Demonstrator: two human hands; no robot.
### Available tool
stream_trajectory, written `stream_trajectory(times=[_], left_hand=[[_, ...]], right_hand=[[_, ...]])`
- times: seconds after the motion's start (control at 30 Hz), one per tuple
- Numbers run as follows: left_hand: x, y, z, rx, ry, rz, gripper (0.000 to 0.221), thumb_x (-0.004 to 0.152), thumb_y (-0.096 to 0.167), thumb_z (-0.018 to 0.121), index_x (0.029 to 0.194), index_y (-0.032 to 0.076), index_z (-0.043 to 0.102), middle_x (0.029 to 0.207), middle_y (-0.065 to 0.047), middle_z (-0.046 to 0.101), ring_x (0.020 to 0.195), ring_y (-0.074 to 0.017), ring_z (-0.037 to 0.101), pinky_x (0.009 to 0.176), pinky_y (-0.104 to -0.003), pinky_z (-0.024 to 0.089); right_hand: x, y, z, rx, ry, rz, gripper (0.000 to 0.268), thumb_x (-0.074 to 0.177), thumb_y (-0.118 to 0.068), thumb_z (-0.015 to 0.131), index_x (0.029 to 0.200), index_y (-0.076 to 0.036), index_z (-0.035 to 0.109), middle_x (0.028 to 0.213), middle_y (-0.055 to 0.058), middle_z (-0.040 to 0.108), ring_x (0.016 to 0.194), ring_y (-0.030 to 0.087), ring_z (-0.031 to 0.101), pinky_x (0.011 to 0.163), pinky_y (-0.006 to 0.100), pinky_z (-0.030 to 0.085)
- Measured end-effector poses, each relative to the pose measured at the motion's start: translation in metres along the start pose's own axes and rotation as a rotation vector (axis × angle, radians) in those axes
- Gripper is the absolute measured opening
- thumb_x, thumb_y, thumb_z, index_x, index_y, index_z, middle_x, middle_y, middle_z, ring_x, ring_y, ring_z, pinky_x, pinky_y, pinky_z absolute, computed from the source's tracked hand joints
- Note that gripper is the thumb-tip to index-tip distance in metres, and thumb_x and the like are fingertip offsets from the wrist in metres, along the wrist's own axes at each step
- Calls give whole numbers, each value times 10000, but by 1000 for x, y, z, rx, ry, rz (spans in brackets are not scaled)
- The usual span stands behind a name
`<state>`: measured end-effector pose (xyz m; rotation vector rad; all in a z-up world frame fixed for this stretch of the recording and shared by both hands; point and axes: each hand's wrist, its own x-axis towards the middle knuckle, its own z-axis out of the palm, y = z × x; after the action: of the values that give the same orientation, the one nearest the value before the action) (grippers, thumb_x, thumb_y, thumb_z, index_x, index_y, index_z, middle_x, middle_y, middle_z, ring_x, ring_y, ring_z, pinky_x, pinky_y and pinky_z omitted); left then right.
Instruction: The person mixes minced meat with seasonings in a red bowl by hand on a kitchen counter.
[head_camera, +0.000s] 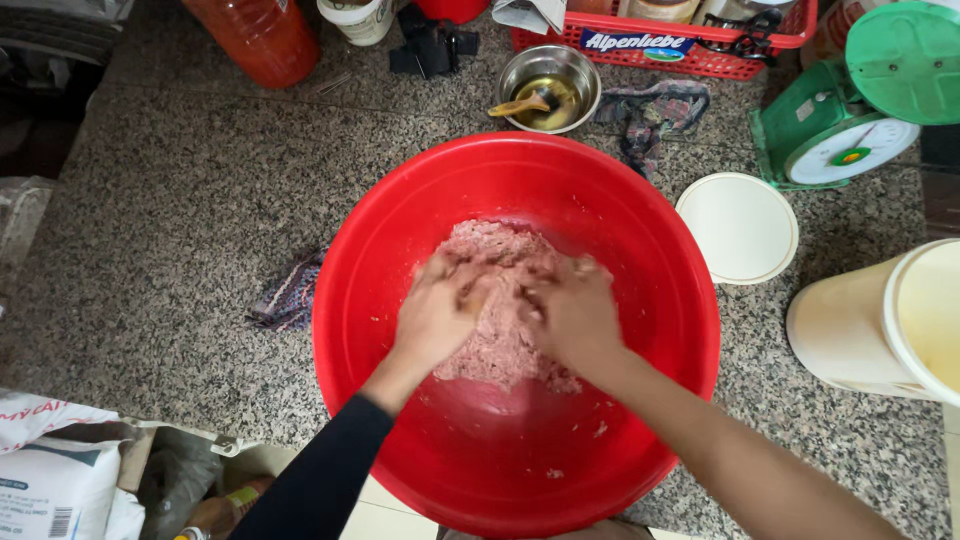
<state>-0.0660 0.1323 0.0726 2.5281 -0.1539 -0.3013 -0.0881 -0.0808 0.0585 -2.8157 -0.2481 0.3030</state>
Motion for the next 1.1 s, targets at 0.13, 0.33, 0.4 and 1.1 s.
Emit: stream_trajectory(times=[0.13,0.33,0.4,1.1], left_hand=[[10,-10,40,141,74,336,416,988,364,550,1324,134,637,1582,-141,414,1448,-421,403,1103,-548,435],[-4,-38,68,329,-12,397,611,1011,390,451,1603,275,354,1702,-110,190,1527,-420,147,1197,-645,166],[-3,-44,74,277,-112,373,611,1005,388,409,1602,306,305,1712,-147,124,1509,-475,75,1161,-639,141],[93,-131,43,-218,206,21,499,967,287,663,1318,-66,618,1284,-258,651,1203,-358,620,1021,-430,477]], right_hand=[[11,-11,25,-63,138,-182,655,855,-397,647,1384,-21,558,1508,181,404,1325,412,459,1056,573,389],[6,2,42,-195,-217,-251,666,905,-432,592,1417,-11,526,1665,167,202,1456,413,331,1144,565,287],[7,1,39,-277,-449,-190,652,921,-427,574,1424,-14,529,1713,156,122,1469,400,311,1198,573,234],[-55,49,53,846,201,655,590,971,-416,579,1458,-110,447,1408,131,535,1163,266,624,1008,471,519]])
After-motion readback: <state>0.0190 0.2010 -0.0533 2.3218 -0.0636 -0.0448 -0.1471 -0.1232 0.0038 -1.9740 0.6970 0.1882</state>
